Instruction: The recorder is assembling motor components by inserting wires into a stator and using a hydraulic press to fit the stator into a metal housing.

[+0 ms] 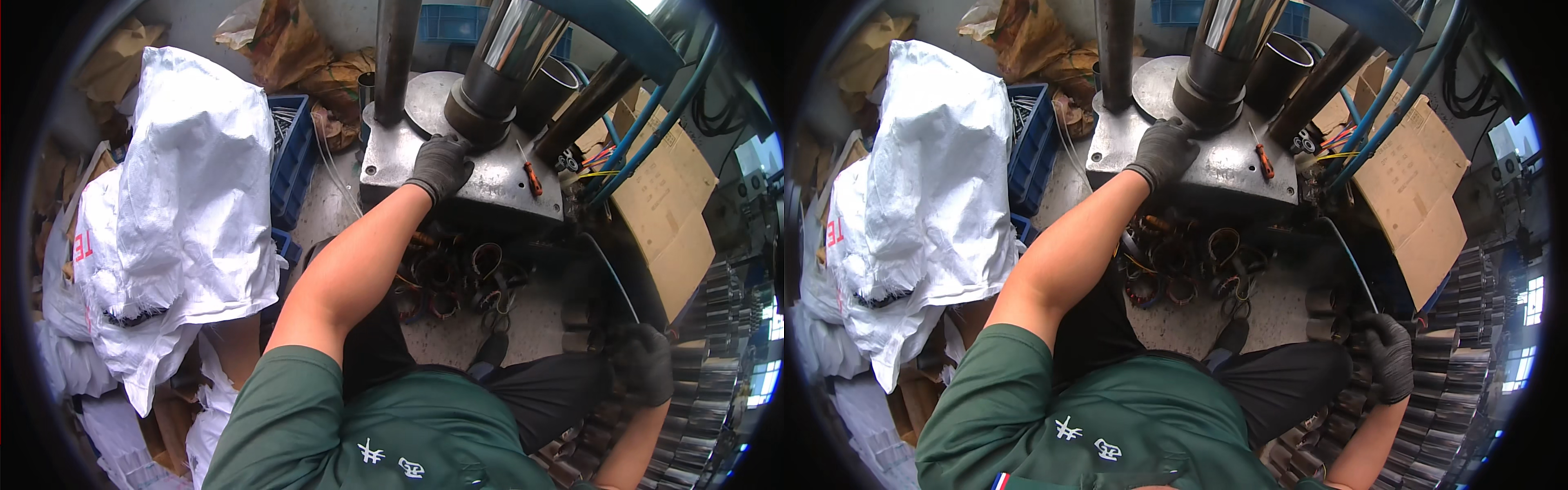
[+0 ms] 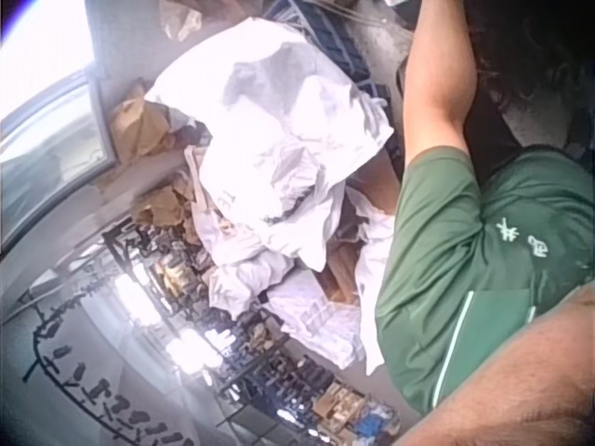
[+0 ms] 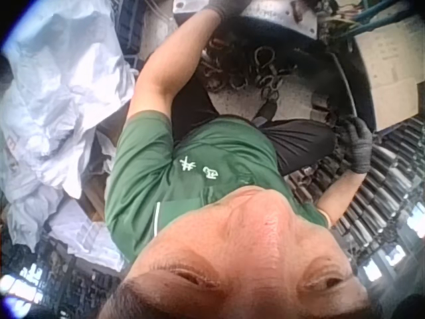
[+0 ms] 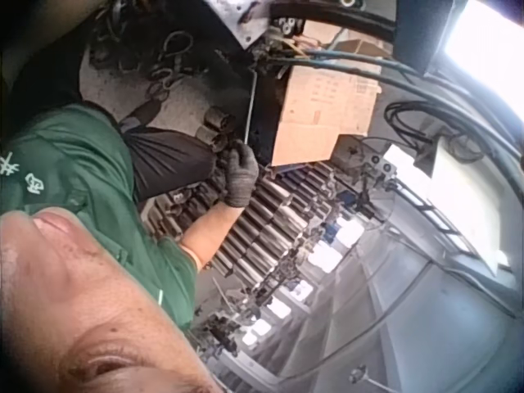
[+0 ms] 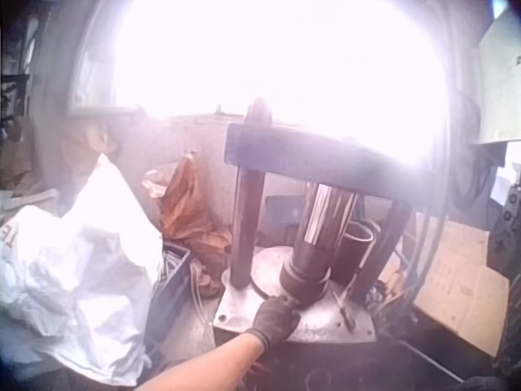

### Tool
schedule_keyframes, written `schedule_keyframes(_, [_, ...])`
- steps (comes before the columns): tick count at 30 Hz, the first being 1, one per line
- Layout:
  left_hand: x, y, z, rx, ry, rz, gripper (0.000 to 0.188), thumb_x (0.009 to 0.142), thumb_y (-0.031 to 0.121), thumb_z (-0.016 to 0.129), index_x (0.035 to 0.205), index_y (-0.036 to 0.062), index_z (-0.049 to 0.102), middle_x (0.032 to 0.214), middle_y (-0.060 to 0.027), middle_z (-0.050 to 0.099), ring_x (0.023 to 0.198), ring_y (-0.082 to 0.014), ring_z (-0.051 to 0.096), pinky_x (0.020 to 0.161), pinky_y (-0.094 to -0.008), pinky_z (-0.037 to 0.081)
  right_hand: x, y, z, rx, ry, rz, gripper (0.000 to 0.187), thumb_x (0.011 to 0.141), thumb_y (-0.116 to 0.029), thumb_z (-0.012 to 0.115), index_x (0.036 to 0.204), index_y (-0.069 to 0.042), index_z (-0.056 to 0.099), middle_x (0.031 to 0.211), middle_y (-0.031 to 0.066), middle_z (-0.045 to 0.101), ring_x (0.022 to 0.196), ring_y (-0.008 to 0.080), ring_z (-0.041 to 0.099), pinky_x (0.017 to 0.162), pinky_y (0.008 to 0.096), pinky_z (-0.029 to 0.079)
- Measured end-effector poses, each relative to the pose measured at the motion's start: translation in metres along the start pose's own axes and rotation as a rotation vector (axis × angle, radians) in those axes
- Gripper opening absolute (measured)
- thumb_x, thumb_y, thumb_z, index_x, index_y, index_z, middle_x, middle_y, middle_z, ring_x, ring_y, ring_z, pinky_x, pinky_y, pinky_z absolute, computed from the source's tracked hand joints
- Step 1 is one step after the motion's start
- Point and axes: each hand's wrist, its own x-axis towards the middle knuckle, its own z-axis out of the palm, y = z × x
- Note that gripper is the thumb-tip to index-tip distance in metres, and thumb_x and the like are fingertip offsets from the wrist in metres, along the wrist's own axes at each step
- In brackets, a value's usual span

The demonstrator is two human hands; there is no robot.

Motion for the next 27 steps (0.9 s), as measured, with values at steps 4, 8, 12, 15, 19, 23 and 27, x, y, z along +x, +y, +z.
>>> schedule_keyframes(4, [-0.001, 0.002, 0.000, -0.005, 0.015, 0.003, 0.038, 0.089, 0.028, 0.065, 0.118, 0.0057, 0.074, 0.120, -0.0210, 0.070, 0.118, -0.0390, 0.065, 0.105, -0.0497, 0.052, 0.002, -0.005, -0.011, 0.020, -0.096, 0.104, 0.023, 0.095, -0.001, 0.061, 0.112, 0.005, 0.074, 0.095, 0.0111, 0.077, 0.088, 0.0178, 0.074, 0.080, 0.0325, 0.060])
schedule_keyframes(8, [0.000, 0.001, -0.002, -0.011, 0.014, 0.004, 0.038, 0.089, 0.027, 0.066, 0.119, 0.0063, 0.074, 0.120, -0.0207, 0.070, 0.117, -0.0392, 0.065, 0.105, -0.0496, 0.052, 0.003, 0.005, -0.004, 0.225, 0.103, -0.080, 0.025, 0.093, -0.002, 0.062, 0.114, 0.005, 0.074, 0.096, 0.0115, 0.077, 0.088, 0.0180, 0.074, 0.081, 0.0322, 0.060])
schedule_keyframes(12, [0.000, 0.001, 0.004, -0.008, 0.033, 0.010, 0.037, 0.088, 0.028, 0.066, 0.118, 0.0065, 0.075, 0.120, -0.0207, 0.070, 0.117, -0.0393, 0.066, 0.105, -0.0494, 0.053, 0.000, 0.011, -0.004, 0.371, -0.009, 0.116, 0.028, 0.093, -0.002, 0.062, 0.118, 0.006, 0.073, 0.101, 0.0111, 0.076, 0.090, 0.0180, 0.074, 0.082, 0.0325, 0.060])
schedule_keyframes(15, [0.001, -0.001, 0.004, 0.020, 0.012, 0.000, 0.037, 0.088, 0.028, 0.067, 0.118, 0.0066, 0.075, 0.120, -0.0210, 0.069, 0.117, -0.0395, 0.066, 0.104, -0.0495, 0.053, 0.002, 0.010, -0.002, 0.420, -0.027, 0.175, 0.029, 0.093, -0.002, 0.063, 0.119, 0.006, 0.072, 0.102, 0.0111, 0.076, 0.091, 0.0181, 0.074, 0.082, 0.0325, 0.060])
schedule_keyframes(19, [0.002, 0.000, 0.002, 0.012, 0.008, 0.004, 0.037, 0.088, 0.028, 0.067, 0.118, 0.0068, 0.075, 0.120, -0.0213, 0.070, 0.116, -0.0396, 0.066, 0.104, -0.0495, 0.053, 0.001, 0.004, -0.002, 0.461, 0.024, 0.217, 0.029, 0.093, -0.005, 0.064, 0.120, 0.004, 0.072, 0.103, 0.0113, 0.077, 0.091, 0.0186, 0.075, 0.081, 0.0322, 0.059])
schedule_keyframes(23, [0.001, -0.003, 0.003, 0.003, 0.035, 0.007, 0.038, 0.089, 0.029, 0.066, 0.118, 0.0071, 0.075, 0.120, -0.0212, 0.070, 0.116, -0.0398, 0.066, 0.104, -0.0495, 0.053, 0.006, -0.007, -0.013, 0.520, 0.000, 0.219, 0.028, 0.097, -0.005, 0.062, 0.123, 0.003, 0.072, 0.105, 0.0098, 0.077, 0.093, 0.0163, 0.074, 0.081, 0.0318, 0.060])
schedule_keyframes(27, [0.002, -0.001, 0.005, 0.020, 0.007, 0.008, 0.038, 0.089, 0.029, 0.066, 0.119, 0.0074, 0.075, 0.119, -0.0209, 0.070, 0.116, -0.0400, 0.066, 0.105, -0.0495, 0.052, 0.002, -0.018, -0.011, 0.552, 0.010, 0.224, 0.029, 0.096, -0.004, 0.062, 0.122, 0.005, 0.071, 0.103, 0.0112, 0.076, 0.094, 0.0149, 0.074, 0.084, 0.0308, 0.061])
